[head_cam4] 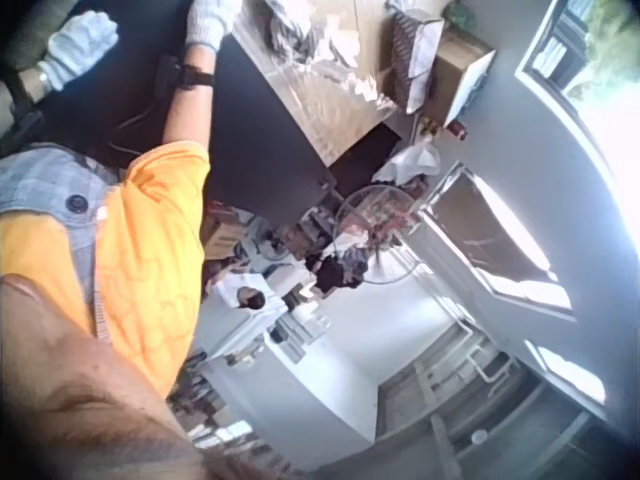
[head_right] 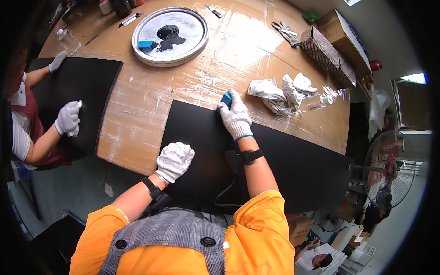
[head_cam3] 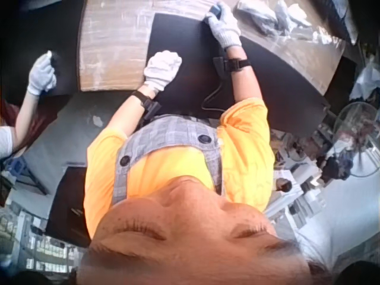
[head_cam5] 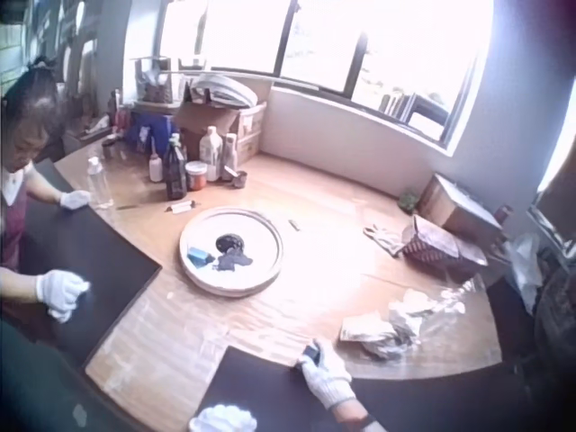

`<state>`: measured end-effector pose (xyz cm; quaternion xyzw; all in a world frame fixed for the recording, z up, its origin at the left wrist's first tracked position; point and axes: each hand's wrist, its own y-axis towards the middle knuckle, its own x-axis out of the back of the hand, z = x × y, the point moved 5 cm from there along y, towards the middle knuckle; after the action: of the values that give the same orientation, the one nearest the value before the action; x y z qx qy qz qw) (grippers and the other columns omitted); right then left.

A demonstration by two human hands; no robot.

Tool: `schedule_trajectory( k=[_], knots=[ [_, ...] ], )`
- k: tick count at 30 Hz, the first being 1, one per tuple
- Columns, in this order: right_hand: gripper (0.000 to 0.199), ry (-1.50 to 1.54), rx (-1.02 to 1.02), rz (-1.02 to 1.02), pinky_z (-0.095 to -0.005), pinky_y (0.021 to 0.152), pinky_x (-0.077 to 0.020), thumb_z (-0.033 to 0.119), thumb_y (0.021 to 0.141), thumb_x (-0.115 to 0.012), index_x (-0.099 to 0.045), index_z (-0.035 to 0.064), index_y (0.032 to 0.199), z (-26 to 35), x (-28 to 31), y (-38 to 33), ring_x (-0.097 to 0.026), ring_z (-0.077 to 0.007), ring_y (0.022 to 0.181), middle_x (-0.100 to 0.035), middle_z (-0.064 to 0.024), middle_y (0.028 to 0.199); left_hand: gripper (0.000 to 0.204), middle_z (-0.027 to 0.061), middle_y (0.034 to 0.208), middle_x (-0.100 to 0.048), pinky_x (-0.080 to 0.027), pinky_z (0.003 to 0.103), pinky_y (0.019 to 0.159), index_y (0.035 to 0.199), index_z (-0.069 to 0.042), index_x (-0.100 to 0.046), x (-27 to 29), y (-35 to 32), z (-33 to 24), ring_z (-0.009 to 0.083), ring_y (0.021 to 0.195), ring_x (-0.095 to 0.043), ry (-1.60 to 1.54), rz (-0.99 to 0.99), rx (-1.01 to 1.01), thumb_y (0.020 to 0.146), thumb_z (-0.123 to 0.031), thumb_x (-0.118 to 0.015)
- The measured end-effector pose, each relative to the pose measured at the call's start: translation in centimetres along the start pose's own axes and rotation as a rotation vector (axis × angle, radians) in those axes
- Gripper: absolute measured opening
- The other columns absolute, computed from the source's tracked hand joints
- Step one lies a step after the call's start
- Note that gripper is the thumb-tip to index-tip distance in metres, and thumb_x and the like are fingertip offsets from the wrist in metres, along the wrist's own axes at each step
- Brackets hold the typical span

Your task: The recorder cleans and inspects black furniture panels using a cloth and a spray bottle.

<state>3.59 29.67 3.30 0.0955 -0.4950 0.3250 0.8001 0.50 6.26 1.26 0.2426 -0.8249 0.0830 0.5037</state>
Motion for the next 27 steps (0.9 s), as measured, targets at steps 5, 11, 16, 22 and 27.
schedule_trajectory(
  k=[5,11,16,22,27],
  knots=[
    [0.051,0.004,0.18,-0.041,-0.0429,0.094,-0.0436,0.025,0.08,-0.065,-0.049,0.0144,0.128,-1.8,1.0,0.1,-0.055,-0.0372,0.109,-0.059,-0.0172,0.118,0.02,0.0108,0.074,-0.054,-0.045,0.042,0.063,0.077,-0.009,-0.054,0.3,0.1,0.1,0.0301,0.07,-0.055,0.044,0.045,0.009,0.087,-0.026,-0.054],
    [0.052,-0.135,-0.152,-0.172,-0.0414,0.095,-0.0436,0.022,0.082,-0.064,-0.047,0.016,0.131,-12.5,8.1,-1.0,-0.055,-0.0353,0.111,-0.058,-0.0183,0.121,0.02,0.0107,0.074,-0.053,-0.045,0.043,0.063,0.077,-0.009,-0.054,0.3,0.4,-0.3,0.0301,0.07,-0.054,0.022,0.052,-0.006,0.087,-0.026,-0.055],
    [0.055,-0.006,-0.064,-0.076,-0.0412,0.098,-0.0416,0.029,0.083,-0.062,-0.044,0.0172,0.134,-6.0,3.3,-0.9,-0.052,-0.0365,0.116,-0.054,-0.0185,0.126,0.019,0.0109,0.074,-0.053,-0.045,0.043,0.064,0.077,-0.009,-0.053,0.2,0.2,-0.2,0.0302,0.071,-0.054,0.038,0.054,-0.006,0.086,-0.026,-0.055],
    [0.052,-0.149,0.054,-0.151,-0.0434,0.096,-0.0425,0.022,0.081,-0.063,-0.046,0.0171,0.131,-11.9,7.1,-0.4,-0.054,-0.0362,0.112,-0.057,-0.0172,0.122,0.019,0.0113,0.075,-0.054,-0.045,0.043,0.065,0.079,-0.009,-0.054,0.7,0.3,-0.5,0.0304,0.073,-0.054,0.037,0.049,-0.016,0.087,-0.026,-0.055],
    [0.052,-0.136,-0.262,-0.23,-0.0413,0.097,-0.0423,0.02,0.083,-0.062,-0.044,0.02,0.133,-19.1,11.5,-1.6,-0.053,-0.0354,0.116,-0.056,-0.0165,0.125,0.019,0.0117,0.076,-0.054,-0.045,0.043,0.065,0.079,-0.009,-0.054,0.5,0.5,-1.0,0.0307,0.073,-0.054,0.043,0.053,-0.016,0.087,-0.026,-0.055]
  ],
)
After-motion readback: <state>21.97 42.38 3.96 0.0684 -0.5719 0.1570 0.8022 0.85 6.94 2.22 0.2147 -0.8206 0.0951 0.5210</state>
